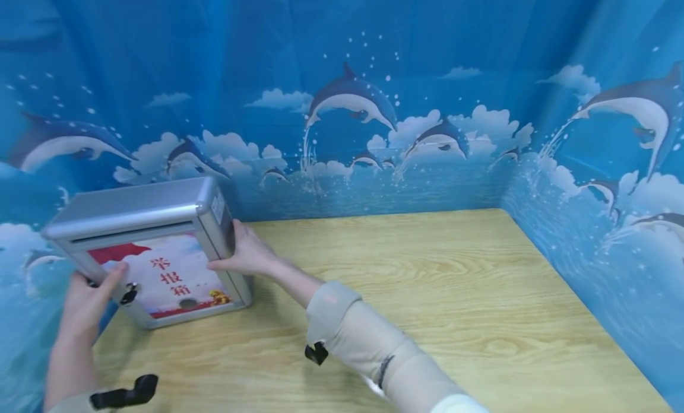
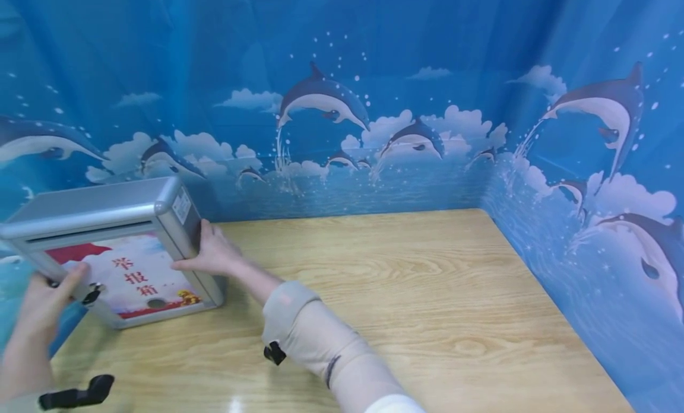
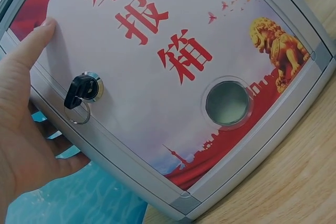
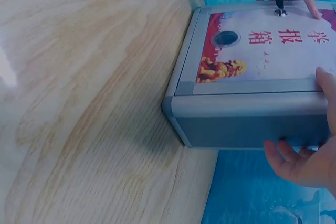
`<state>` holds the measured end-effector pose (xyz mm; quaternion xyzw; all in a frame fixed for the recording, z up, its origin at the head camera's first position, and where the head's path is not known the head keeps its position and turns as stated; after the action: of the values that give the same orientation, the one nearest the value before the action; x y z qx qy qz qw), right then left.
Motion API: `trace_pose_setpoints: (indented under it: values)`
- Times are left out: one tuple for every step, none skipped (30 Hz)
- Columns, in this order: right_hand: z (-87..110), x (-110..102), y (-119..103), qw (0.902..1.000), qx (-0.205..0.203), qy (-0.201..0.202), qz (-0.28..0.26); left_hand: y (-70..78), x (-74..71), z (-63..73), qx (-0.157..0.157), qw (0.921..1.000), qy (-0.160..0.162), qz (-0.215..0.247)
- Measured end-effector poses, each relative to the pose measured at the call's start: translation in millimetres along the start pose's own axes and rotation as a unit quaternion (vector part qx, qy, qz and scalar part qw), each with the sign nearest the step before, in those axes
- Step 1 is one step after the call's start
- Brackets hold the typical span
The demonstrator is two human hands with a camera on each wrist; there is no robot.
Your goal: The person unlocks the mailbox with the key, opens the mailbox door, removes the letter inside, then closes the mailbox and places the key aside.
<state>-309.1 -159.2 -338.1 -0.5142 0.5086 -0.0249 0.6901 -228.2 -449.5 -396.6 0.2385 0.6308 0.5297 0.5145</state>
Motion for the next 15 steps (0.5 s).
trace_pose_setpoints:
  values:
    - [-1.4,-0.3,0.2,1.0,-0.006,-0.002,-0.006,-0.3,1.1,0.2,-0.003,1.0,-0.001,-0.004]
    - [-2.9,-0.7,0.5,0.9999,-0.012,-0.004,-0.011,1.9,2.3,1.9,-0.002,1.0,-0.004,0.002]
    - [-4.3,-1.0,1.0,0.9997,-0.016,-0.007,-0.016,2.9,3.0,3.1,-0.003,1.0,-0.005,0.0]
    - [-5.7,-1.4,1.5,0.9996,-0.02,-0.009,-0.019,2.5,3.1,2.8,-0.003,1.0,-0.004,0.0]
    - [-6.8,-1.5,2.4,0.9995,-0.019,-0.014,-0.022,1.8,3.0,2.3,-0.005,1.0,-0.002,0.0]
    - [-7.8,-1.6,3.1,0.9994,-0.017,-0.017,-0.026,-1.4,2.3,-0.2,-0.006,1.0,0.0,-0.008]
    - [-8.5,-1.6,3.8,0.9993,-0.015,-0.02,-0.027,-3.0,1.8,-1.9,-0.002,1.0,0.001,-0.009]
    - [-9.2,-1.6,4.4,0.9993,-0.012,-0.022,-0.027,-4.7,1.5,-2.8,-0.004,0.9999,0.002,-0.012]
    - [-9.8,-1.4,4.9,0.9993,-0.009,-0.024,-0.028,-9.1,0.6,-6.6,-0.007,0.9998,0.005,-0.015]
    - [-10.3,-1.1,5.3,0.9992,-0.006,-0.025,-0.031,-11.7,0.2,-8.6,-0.007,0.9999,0.005,-0.013]
    - [-10.6,-0.6,5.7,0.9992,-0.003,-0.027,-0.03,-14.6,-0.5,-10.7,-0.004,0.9999,0.007,-0.014]
    - [-10.8,-0.1,5.8,0.9991,-0.002,-0.028,-0.03,-17.0,-0.5,-12.1,-0.005,0.9998,0.007,-0.02]
    - [-11.0,0.4,6.2,0.9991,0.0,-0.029,-0.029,-16.7,-0.2,-12.0,-0.002,0.9999,0.006,-0.013]
    - [-11.1,0.9,6.6,0.9992,0.001,-0.03,-0.028,-18.5,0.0,-12.2,-0.003,0.9998,0.009,-0.017]
    - [-11.2,1.2,7.0,0.9991,0.002,-0.029,-0.03,-17.8,0.1,-12.3,0.001,0.9999,0.009,-0.011]
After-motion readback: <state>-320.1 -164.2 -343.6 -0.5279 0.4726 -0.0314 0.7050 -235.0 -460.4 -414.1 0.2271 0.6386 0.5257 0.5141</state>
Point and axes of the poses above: each hand's wrist, its own z-axis away from the middle knuckle, its own x-axis out of the palm, y = z × x, the point moved 7 cm from there along -z, towards the middle knuckle, and after that the axes turned 9 degrees about -y, right-handed, at the moved point
